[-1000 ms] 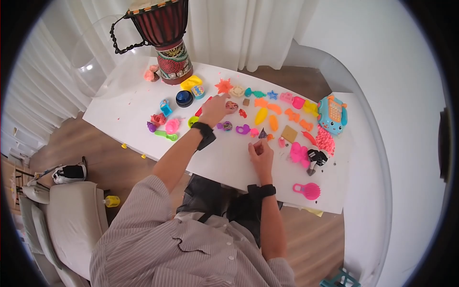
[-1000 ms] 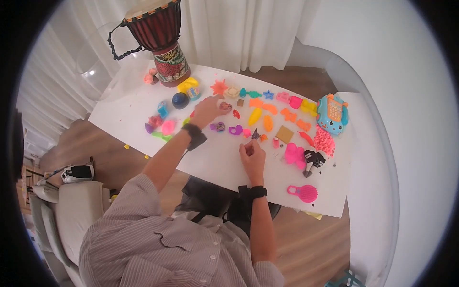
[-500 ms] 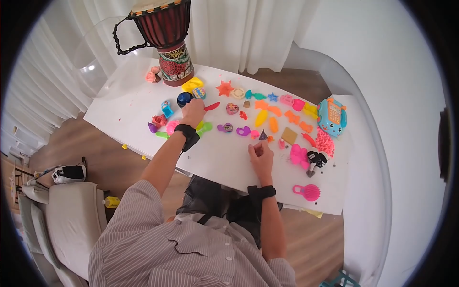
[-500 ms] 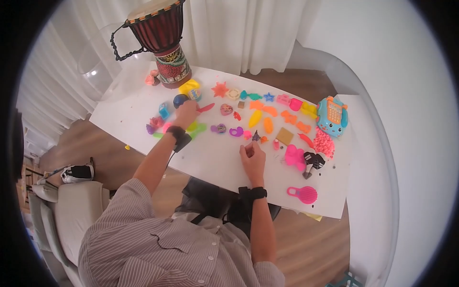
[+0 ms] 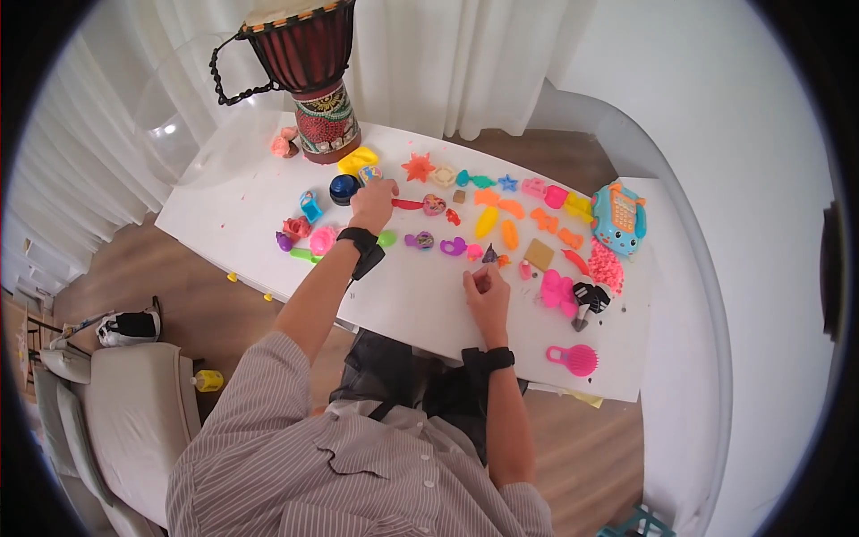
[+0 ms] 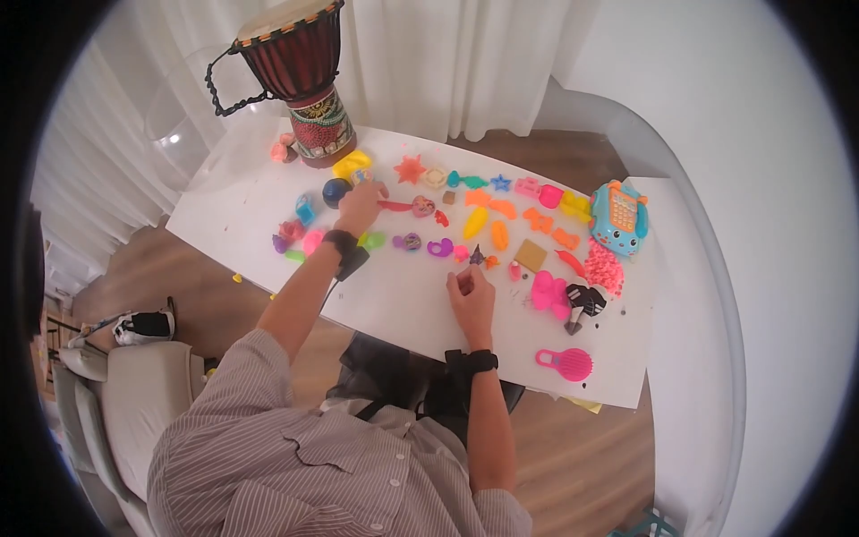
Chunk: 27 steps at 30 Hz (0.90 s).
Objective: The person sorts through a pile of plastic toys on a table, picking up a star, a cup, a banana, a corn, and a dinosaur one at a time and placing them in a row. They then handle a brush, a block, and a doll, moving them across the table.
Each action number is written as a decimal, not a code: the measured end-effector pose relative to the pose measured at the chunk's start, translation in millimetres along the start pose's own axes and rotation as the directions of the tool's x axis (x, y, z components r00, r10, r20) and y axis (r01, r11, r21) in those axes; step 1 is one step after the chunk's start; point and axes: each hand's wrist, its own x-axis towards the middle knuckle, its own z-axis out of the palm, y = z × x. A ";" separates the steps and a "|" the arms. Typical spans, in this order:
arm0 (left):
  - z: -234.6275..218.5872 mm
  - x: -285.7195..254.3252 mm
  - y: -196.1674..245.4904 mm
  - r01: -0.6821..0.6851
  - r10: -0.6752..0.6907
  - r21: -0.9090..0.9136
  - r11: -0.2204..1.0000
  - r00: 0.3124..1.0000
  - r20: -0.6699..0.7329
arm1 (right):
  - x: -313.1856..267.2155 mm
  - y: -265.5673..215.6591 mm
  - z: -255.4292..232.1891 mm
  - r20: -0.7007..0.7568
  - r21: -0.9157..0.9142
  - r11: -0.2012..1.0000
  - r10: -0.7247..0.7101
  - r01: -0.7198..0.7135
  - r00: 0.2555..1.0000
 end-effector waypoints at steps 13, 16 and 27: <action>-1.8 14.6 -43.8 -0.114 0.113 0.000 0.993 0.982 -0.152 | 0.9 -1.0 -0.3 0.001 0.000 1.000 0.009 -0.009 1.000; -6.4 15.7 -34.1 -0.014 0.016 0.023 1.000 0.997 -0.080 | 0.2 0.0 -1.0 0.003 0.008 1.000 0.002 -0.002 1.000; 19.4 57.4 -40.5 -0.231 0.231 0.063 0.971 0.973 0.011 | 1.1 2.8 0.3 0.003 -0.014 1.000 0.016 -0.016 1.000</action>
